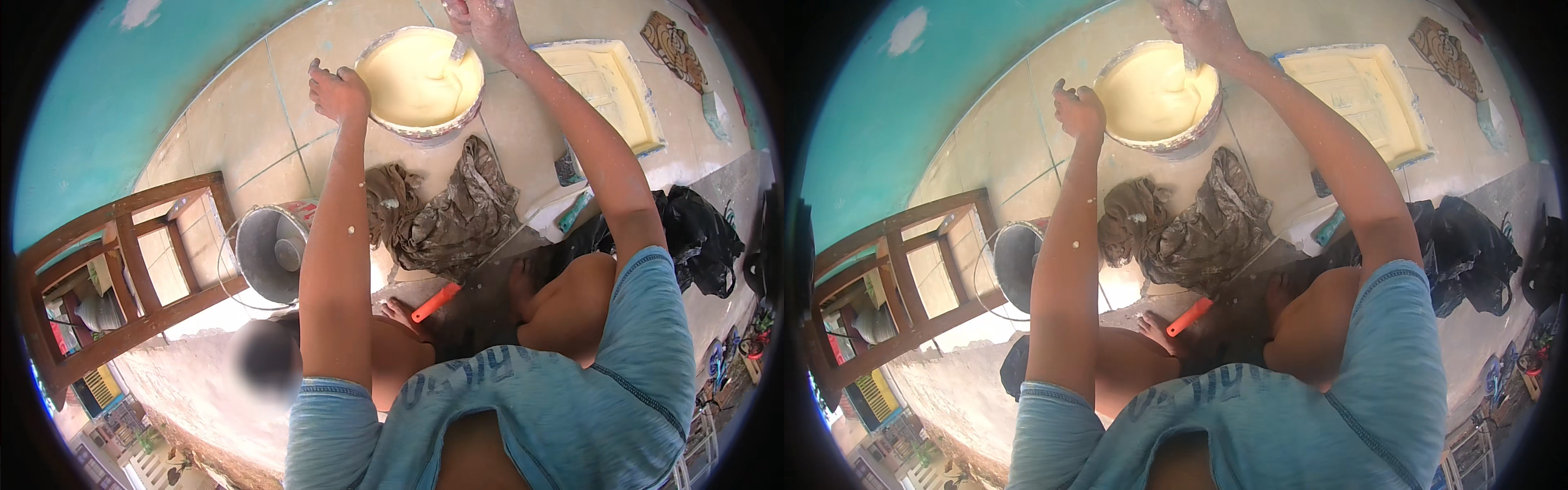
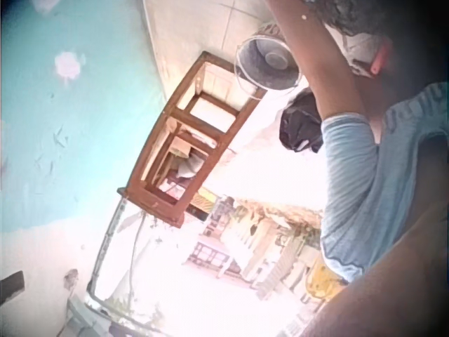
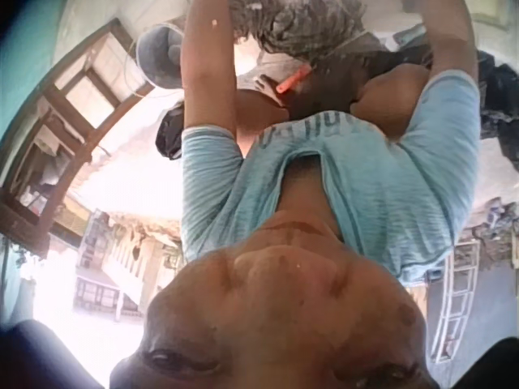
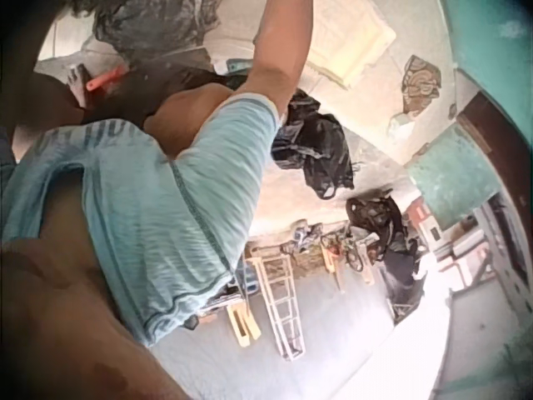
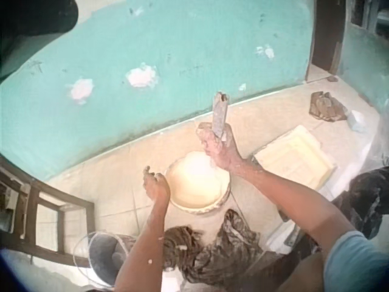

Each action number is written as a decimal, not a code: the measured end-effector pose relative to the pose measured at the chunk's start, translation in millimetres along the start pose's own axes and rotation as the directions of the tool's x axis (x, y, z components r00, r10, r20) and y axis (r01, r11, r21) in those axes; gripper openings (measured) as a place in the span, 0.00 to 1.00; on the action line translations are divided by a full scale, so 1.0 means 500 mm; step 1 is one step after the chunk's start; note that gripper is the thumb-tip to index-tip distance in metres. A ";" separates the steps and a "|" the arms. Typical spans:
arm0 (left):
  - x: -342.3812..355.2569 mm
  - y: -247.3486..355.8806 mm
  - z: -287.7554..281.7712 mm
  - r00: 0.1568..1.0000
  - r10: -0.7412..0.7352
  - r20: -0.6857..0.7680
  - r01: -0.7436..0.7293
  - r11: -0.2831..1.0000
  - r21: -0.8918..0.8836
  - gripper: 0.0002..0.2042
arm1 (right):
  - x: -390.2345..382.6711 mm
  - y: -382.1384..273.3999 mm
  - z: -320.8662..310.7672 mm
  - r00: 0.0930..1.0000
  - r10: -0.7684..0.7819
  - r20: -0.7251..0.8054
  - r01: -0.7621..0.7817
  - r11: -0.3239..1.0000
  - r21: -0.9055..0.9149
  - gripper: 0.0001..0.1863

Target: The person sits on the floor and mixes a yellowish liquid in a bucket using a stick. They scrape the sides of the bucket, add water from a smaller container, and wipe the stick with a cloth. The person then pours the mixture into a paint tray.

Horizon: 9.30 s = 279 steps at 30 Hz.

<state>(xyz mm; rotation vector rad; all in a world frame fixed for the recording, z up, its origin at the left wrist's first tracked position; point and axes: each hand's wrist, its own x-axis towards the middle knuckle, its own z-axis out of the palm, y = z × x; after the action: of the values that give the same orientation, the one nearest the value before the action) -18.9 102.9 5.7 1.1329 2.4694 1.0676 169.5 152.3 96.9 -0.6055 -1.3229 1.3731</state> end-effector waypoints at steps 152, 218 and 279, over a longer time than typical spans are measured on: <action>-0.257 -0.014 -0.102 0.880 -0.128 0.457 0.471 0.112 -0.875 0.27 | -0.088 -0.163 0.072 0.816 0.453 0.360 0.085 0.522 -0.848 0.14; -0.281 0.011 -0.029 0.961 -0.191 0.202 0.253 0.299 -0.920 0.26 | 0.032 -0.137 0.148 0.738 0.583 0.339 -0.027 0.528 -0.849 0.17; -0.312 0.010 0.025 0.900 -0.409 0.149 0.268 0.251 -0.930 0.11 | -0.030 -0.140 0.107 0.807 0.474 0.353 0.007 0.590 -0.808 0.16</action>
<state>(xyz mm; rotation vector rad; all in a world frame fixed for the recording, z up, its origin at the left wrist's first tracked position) 95.7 -2.2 -14.4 0.0982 1.4198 2.0046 149.4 104.8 170.0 -1.0698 -2.4527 1.1578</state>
